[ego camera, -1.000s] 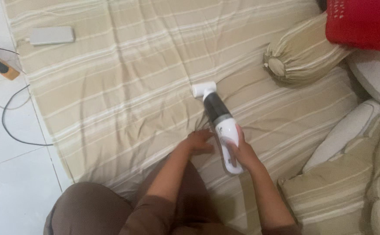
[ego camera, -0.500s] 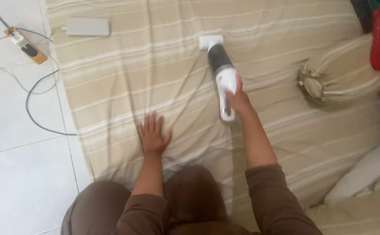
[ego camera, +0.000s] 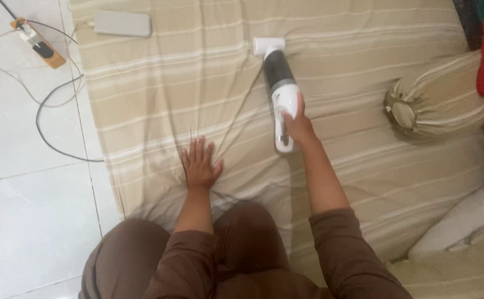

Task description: The person vacuums a bed sheet using a handheld vacuum cleaner while holding the sheet down by hand, moves pillows on the bed, and vacuums the remaining surface.

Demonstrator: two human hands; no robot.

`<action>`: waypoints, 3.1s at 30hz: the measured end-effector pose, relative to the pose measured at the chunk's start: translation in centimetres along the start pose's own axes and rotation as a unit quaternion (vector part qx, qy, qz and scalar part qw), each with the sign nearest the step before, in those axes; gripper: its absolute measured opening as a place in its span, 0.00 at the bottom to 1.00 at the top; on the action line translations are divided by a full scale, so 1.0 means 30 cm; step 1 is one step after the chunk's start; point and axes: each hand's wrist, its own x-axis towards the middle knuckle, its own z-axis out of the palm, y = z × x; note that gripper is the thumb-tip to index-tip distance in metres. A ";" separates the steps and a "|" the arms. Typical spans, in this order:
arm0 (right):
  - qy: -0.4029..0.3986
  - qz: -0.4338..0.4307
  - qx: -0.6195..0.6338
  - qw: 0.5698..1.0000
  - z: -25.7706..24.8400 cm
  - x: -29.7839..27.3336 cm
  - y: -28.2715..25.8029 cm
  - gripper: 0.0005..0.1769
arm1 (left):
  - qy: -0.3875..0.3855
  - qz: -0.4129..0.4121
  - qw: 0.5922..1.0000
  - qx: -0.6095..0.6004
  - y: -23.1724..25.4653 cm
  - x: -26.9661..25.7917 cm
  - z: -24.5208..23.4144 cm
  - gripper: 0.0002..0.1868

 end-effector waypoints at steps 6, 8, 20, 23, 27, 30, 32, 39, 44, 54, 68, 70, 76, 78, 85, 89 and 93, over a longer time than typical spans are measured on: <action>-0.031 -0.030 -0.027 0.999 0.031 -0.482 0.184 0.49 | 0.046 0.019 0.999 -0.012 0.011 -0.010 -0.028 0.37; -0.072 0.006 -0.033 0.997 0.004 -0.661 0.187 0.48 | 0.045 0.011 0.999 -0.023 0.017 -0.001 -0.030 0.37; -0.100 -0.002 -0.076 0.992 0.017 -0.697 0.013 0.47 | 0.013 0.003 0.999 -0.030 0.009 -0.002 -0.022 0.35; -0.074 -0.081 -0.056 0.992 0.093 -0.478 -0.056 0.47 | 0.011 0.000 0.999 -0.046 0.000 0.001 -0.006 0.35; -0.070 -0.062 -0.049 0.994 0.211 -0.121 -0.233 0.49 | 0.024 0.007 0.998 -0.066 -0.015 0.000 0.015 0.37; -0.050 -0.127 -0.003 0.991 0.275 0.055 -0.387 0.50 | 0.018 0.006 0.997 -0.073 -0.023 -0.006 0.035 0.38; -0.046 -0.108 0.012 0.993 0.294 0.108 -0.476 0.51 | 0.028 0.011 0.997 -0.072 -0.028 -0.007 0.041 0.38; -0.075 -0.069 0.020 0.995 0.272 -0.045 -0.434 0.50 | 0.003 0.007 0.997 -0.072 -0.027 -0.002 0.040 0.38; -0.100 -0.099 -0.033 0.989 0.210 -0.369 -0.214 0.48 | -0.043 -0.004 0.998 -0.039 -0.013 0.012 0.037 0.38; -0.191 0.012 -0.071 0.979 -0.132 -0.941 -0.078 0.48 | 0.054 -0.080 0.995 0.015 -0.079 -0.031 -0.053 0.46; -0.146 -0.214 -0.079 0.963 0.332 -0.299 -0.478 0.49 | 0.143 -0.392 0.909 -0.023 -0.317 -0.089 -0.264 0.44; -0.146 -0.228 -0.073 0.960 0.397 -0.245 -0.575 0.50 | 0.138 -0.397 0.907 -0.017 -0.327 -0.089 -0.235 0.44; -0.163 -0.173 -0.080 0.968 0.500 -0.226 -0.739 0.50 | 0.137 -0.386 0.912 0.012 -0.366 -0.081 -0.166 0.45; -0.150 -0.217 -0.055 0.963 0.490 -0.259 -0.702 0.50 | 0.136 -0.387 0.912 0.012 -0.363 -0.084 -0.162 0.45; -0.174 -0.189 -0.120 0.959 0.280 -0.508 -0.453 0.48 | 0.114 -0.395 0.911 -0.025 -0.351 -0.087 -0.201 0.46; -0.205 -0.081 -0.135 0.966 0.090 -0.737 -0.309 0.48 | 0.117 -0.386 0.915 -0.020 -0.353 -0.087 -0.216 0.46; -0.210 -0.027 -0.165 0.963 -0.070 -0.910 -0.250 0.48 | 0.121 -0.383 0.915 -0.022 -0.346 -0.095 -0.219 0.47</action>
